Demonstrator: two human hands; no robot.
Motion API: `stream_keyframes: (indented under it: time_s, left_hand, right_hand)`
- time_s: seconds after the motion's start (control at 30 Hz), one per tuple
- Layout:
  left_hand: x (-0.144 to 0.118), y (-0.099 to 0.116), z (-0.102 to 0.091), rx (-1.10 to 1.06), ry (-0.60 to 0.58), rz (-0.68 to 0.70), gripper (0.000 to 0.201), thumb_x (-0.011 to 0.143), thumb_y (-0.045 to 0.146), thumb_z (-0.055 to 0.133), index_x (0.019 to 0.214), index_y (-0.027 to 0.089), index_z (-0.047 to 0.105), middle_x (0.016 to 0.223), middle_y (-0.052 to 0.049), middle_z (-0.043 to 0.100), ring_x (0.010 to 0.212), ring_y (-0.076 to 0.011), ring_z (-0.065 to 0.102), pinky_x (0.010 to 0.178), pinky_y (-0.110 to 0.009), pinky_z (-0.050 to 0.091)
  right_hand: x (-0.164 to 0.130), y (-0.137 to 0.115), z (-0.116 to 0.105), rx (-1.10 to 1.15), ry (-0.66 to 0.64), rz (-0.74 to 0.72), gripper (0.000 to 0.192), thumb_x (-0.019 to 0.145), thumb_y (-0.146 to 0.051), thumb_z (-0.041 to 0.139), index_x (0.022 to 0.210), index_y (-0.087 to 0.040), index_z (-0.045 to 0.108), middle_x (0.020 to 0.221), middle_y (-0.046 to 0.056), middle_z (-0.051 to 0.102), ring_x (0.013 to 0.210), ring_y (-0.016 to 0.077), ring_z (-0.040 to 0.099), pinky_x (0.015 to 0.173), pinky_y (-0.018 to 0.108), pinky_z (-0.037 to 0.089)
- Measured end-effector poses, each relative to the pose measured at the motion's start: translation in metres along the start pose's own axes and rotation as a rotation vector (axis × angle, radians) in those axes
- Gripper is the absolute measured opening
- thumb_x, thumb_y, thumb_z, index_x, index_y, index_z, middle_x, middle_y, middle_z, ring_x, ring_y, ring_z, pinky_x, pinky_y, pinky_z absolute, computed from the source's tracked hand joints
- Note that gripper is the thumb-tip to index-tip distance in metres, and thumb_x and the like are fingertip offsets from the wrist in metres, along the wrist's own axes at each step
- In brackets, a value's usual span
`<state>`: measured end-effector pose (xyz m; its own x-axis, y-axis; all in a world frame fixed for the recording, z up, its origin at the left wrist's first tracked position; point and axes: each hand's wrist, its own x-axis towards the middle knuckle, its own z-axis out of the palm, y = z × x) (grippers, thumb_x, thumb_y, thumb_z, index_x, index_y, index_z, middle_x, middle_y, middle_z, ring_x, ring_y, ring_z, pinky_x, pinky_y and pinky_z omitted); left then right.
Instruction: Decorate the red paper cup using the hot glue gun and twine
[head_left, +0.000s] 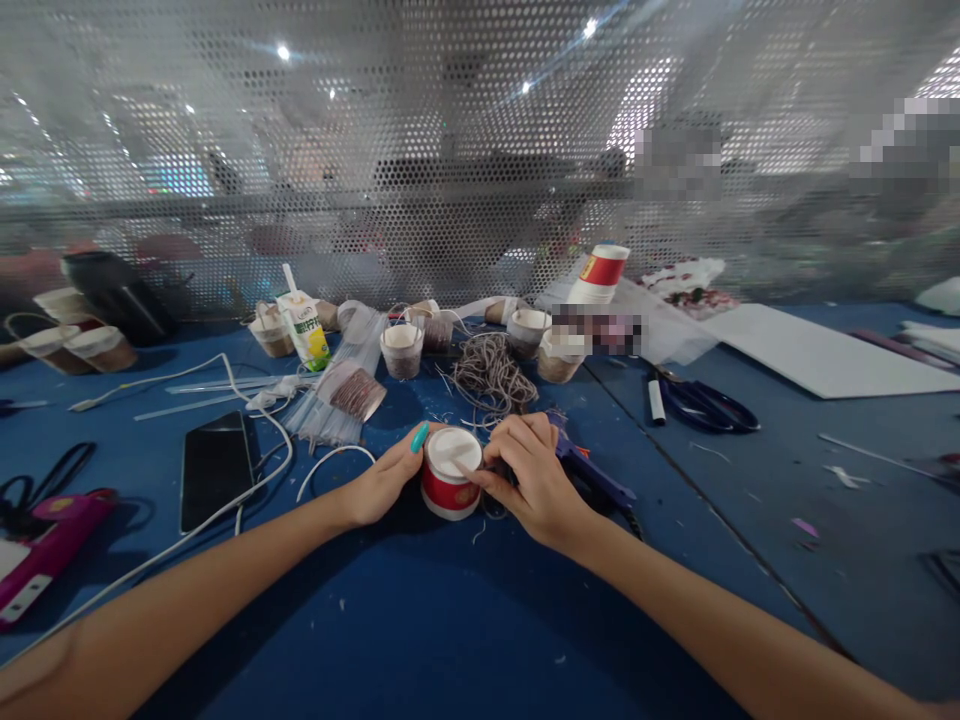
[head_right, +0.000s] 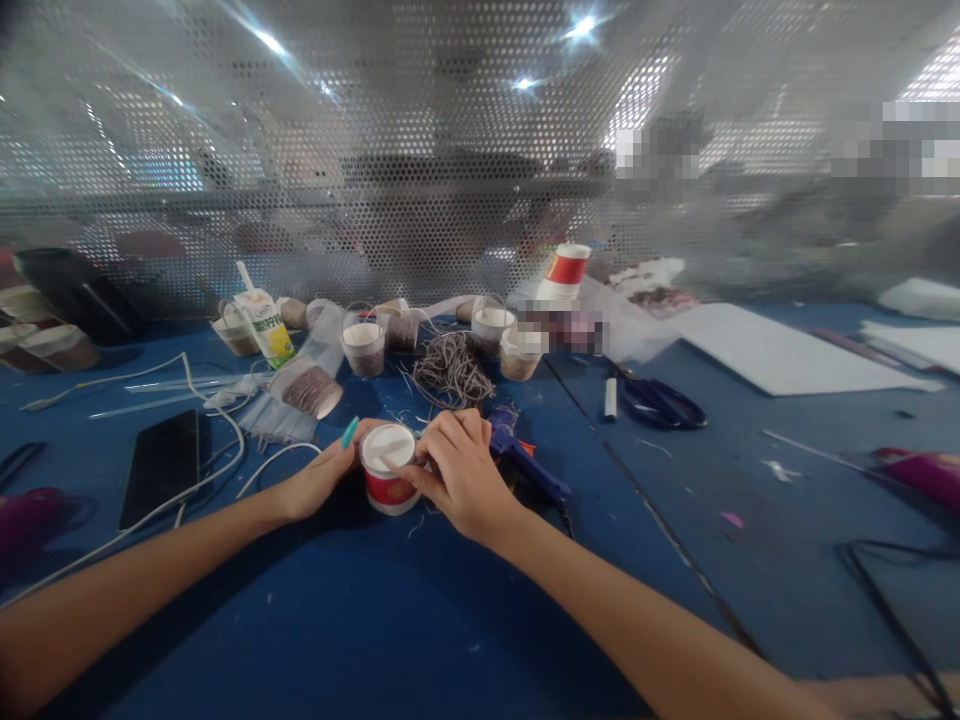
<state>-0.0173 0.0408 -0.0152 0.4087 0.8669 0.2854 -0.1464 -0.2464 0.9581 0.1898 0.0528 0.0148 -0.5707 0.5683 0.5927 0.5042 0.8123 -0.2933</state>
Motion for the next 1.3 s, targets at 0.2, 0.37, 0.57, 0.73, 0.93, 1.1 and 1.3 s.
stream_keyframes:
  time_s: [0.2, 0.37, 0.57, 0.73, 0.93, 1.1, 1.3]
  left_hand:
    - [0.0, 0.001, 0.001, -0.007, 0.002, -0.049, 0.05, 0.083, 0.058, 0.046, 0.114, 0.02, 0.058, 0.111, -0.007, 0.061, 0.111, -0.0253, 0.051, 0.103, -0.04, 0.032]
    - [0.001, 0.003, 0.001, -0.099, -0.009, -0.09, 0.059, 0.081, 0.065, 0.04, 0.114, 0.019, 0.059, 0.11, -0.007, 0.064, 0.106, -0.0253, 0.055, 0.099, -0.043, 0.037]
    - [0.006, 0.003, 0.005, -0.05, 0.022, -0.12, 0.055, 0.084, 0.059, 0.043, 0.112, 0.016, 0.062, 0.113, -0.009, 0.066, 0.112, -0.0278, 0.054, 0.105, -0.045, 0.033]
    - [0.007, 0.001, 0.005, -0.04, 0.021, -0.112, 0.052, 0.084, 0.056, 0.046, 0.111, 0.015, 0.063, 0.114, -0.009, 0.066, 0.113, -0.0285, 0.054, 0.105, -0.045, 0.033]
    - [0.006, -0.003, 0.004, -0.097, 0.04, -0.12, 0.047, 0.083, 0.054, 0.049, 0.108, 0.017, 0.065, 0.11, -0.008, 0.068, 0.113, -0.0292, 0.055, 0.104, -0.044, 0.033]
    - [0.0, -0.005, 0.003, -0.225, 0.032, -0.061, 0.068, 0.078, 0.07, 0.04, 0.122, 0.021, 0.056, 0.118, -0.009, 0.063, 0.115, -0.0301, 0.052, 0.102, -0.045, 0.033]
    - [-0.002, -0.007, 0.002, -0.248, 0.011, -0.043, 0.079, 0.072, 0.077, 0.037, 0.121, 0.017, 0.053, 0.12, -0.013, 0.057, 0.115, -0.0313, 0.05, 0.102, -0.045, 0.033]
  right_hand:
    - [-0.001, -0.001, -0.001, 0.021, -0.007, -0.001, 0.049, 0.093, -0.058, 0.028, 0.07, -0.02, 0.047, 0.074, 0.004, 0.051, 0.076, 0.0201, 0.04, 0.071, 0.037, 0.031]
    - [-0.001, -0.002, -0.001, 0.043, -0.035, 0.017, 0.05, 0.093, -0.059, 0.024, 0.072, -0.02, 0.048, 0.074, 0.004, 0.051, 0.076, 0.0204, 0.04, 0.072, 0.038, 0.031]
    - [-0.001, -0.003, -0.001, 0.022, -0.038, 0.03, 0.054, 0.09, -0.063, 0.023, 0.071, -0.02, 0.05, 0.078, 0.005, 0.052, 0.081, 0.0218, 0.039, 0.074, 0.038, 0.032]
    - [0.0, -0.005, -0.003, 0.028, -0.056, 0.026, 0.058, 0.091, -0.063, 0.018, 0.07, -0.019, 0.049, 0.078, 0.006, 0.051, 0.081, 0.0217, 0.038, 0.073, 0.037, 0.032]
    - [0.002, -0.008, -0.006, 0.021, -0.078, 0.034, 0.056, 0.091, -0.063, 0.018, 0.07, -0.02, 0.048, 0.078, 0.005, 0.051, 0.08, 0.0217, 0.037, 0.072, 0.038, 0.031]
    - [0.002, -0.008, -0.006, 0.001, -0.106, 0.018, 0.056, 0.094, -0.056, 0.011, 0.075, -0.02, 0.05, 0.08, 0.006, 0.052, 0.081, 0.0224, 0.037, 0.073, 0.039, 0.031]
    - [-0.001, -0.004, -0.006, 0.027, -0.113, 0.005, 0.055, 0.095, -0.053, 0.011, 0.078, -0.02, 0.051, 0.081, 0.006, 0.051, 0.081, 0.0223, 0.037, 0.075, 0.04, 0.03]
